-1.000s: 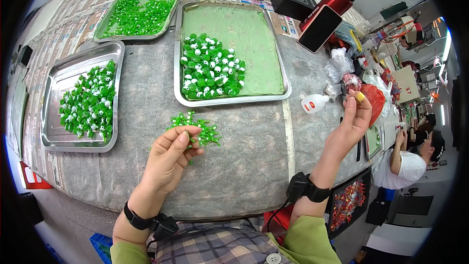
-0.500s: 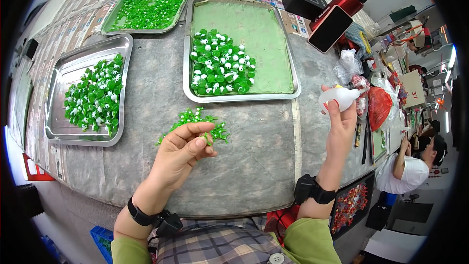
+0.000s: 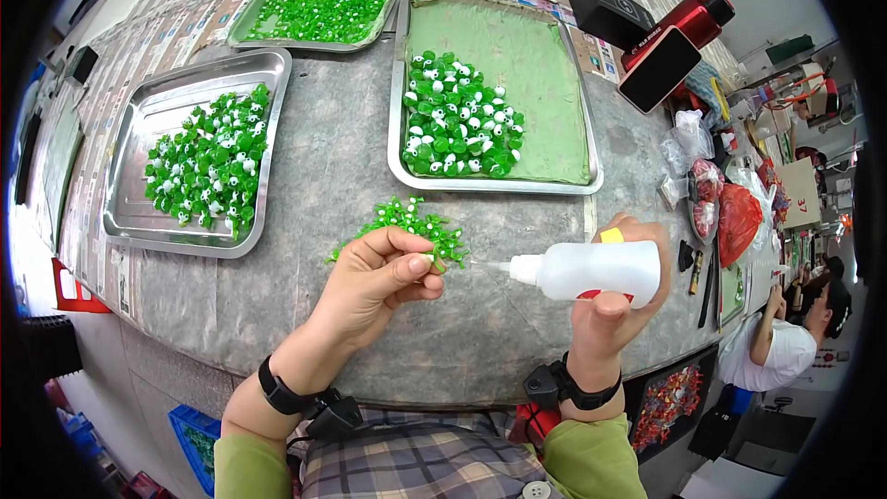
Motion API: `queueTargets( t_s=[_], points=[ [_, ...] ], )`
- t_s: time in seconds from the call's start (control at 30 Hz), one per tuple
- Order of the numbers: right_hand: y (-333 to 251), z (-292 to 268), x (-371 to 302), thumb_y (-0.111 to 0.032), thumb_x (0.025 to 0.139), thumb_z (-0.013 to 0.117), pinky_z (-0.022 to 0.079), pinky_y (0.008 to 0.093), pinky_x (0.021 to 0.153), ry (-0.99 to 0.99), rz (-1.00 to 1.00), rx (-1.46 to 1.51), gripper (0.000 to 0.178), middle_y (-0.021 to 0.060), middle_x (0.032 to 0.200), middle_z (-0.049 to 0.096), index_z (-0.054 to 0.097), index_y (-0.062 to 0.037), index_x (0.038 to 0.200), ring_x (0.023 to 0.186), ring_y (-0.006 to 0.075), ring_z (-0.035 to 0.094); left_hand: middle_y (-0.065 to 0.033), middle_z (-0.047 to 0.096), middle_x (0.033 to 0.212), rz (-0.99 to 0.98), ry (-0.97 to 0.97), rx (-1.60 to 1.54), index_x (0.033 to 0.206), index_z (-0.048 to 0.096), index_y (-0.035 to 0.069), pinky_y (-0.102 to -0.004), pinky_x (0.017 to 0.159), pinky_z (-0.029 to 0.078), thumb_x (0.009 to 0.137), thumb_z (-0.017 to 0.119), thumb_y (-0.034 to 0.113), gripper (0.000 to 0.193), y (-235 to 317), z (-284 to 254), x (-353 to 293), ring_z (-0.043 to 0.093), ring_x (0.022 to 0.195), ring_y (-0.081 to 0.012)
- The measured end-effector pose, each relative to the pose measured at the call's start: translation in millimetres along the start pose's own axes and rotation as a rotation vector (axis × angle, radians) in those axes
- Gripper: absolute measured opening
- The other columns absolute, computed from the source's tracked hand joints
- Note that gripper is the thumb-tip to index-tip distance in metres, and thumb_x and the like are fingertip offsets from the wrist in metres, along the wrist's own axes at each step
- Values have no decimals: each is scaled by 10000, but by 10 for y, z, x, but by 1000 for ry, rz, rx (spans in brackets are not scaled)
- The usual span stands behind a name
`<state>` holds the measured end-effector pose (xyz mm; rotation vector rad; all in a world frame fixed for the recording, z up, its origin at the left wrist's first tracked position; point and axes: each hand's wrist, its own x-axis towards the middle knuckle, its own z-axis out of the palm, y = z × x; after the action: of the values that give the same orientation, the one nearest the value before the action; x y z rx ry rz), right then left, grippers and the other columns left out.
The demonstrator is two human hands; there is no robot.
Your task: The person applies glue to green plastic pieces, attaches white plastic pieces to them by hand, and places the assembled items onto a tray.
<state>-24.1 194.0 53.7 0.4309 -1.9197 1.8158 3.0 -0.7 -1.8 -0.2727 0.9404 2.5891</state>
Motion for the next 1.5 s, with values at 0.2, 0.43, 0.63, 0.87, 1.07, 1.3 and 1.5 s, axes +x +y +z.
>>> queueTargets(
  t_s=[0.2, 0.43, 0.63, 0.87, 1.07, 1.3, 1.5],
  points=[
    [12, -5, -50, -335, 547, 748, 305, 221, 476, -97, -102, -132, 472, 33, 641, 483, 479, -30, 786, 530, 107, 409, -59, 570, 720, -13, -1, 2, 853, 529, 35, -245, 603, 493, 767, 543, 64, 92, 3, 20, 10, 573, 657, -136],
    [23, 6, -53, -284, 551, 754, 316, 231, 455, -184, -110, -171, 446, 50, 617, 510, 481, -31, 798, 500, 125, 420, -58, 569, 715, -23, -1, -3, 846, 531, 32, -246, 607, 487, 767, 544, 66, 86, 2, 19, 7, 569, 653, -134],
    [32, 38, -56, -280, 557, 751, 318, 229, 455, -193, -118, -177, 445, 54, 623, 513, 480, -28, 804, 503, 127, 425, -64, 573, 720, -27, 2, -5, 847, 531, 33, -249, 605, 485, 768, 545, 74, 91, 0, 12, 6, 567, 646, -135],
    [7, 23, -43, -294, 583, 733, 328, 229, 474, -117, -93, -120, 442, 47, 651, 489, 476, -20, 815, 527, 130, 431, -67, 579, 719, -25, -13, -9, 823, 539, 36, -246, 589, 478, 770, 548, 98, 83, -11, -5, 12, 563, 629, -133],
    [44, 18, -55, -305, 592, 725, 330, 234, 483, -133, -98, -181, 448, 41, 651, 475, 476, -13, 824, 540, 130, 429, -73, 545, 696, -24, 18, 39, 792, 509, 35, -245, 567, 487, 763, 557, 126, 107, -5, 23, 3, 544, 598, -118],
    [30, -12, -58, -304, 593, 720, 318, 223, 492, -78, -83, -58, 431, 39, 646, 469, 481, -20, 811, 551, 113, 419, -60, 573, 745, 123, 73, 141, 831, 542, 21, -243, 622, 476, 753, 561, 51, 86, -8, 59, -7, 561, 665, -122],
    [62, -28, -83, -301, 591, 718, 312, 221, 473, -115, -71, -113, 425, 47, 643, 481, 482, -18, 803, 531, 107, 415, -54, 566, 771, 234, 79, 204, 855, 544, 12, -232, 643, 468, 733, 573, 13, 126, -21, 44, -13, 558, 690, -121]
  ],
)
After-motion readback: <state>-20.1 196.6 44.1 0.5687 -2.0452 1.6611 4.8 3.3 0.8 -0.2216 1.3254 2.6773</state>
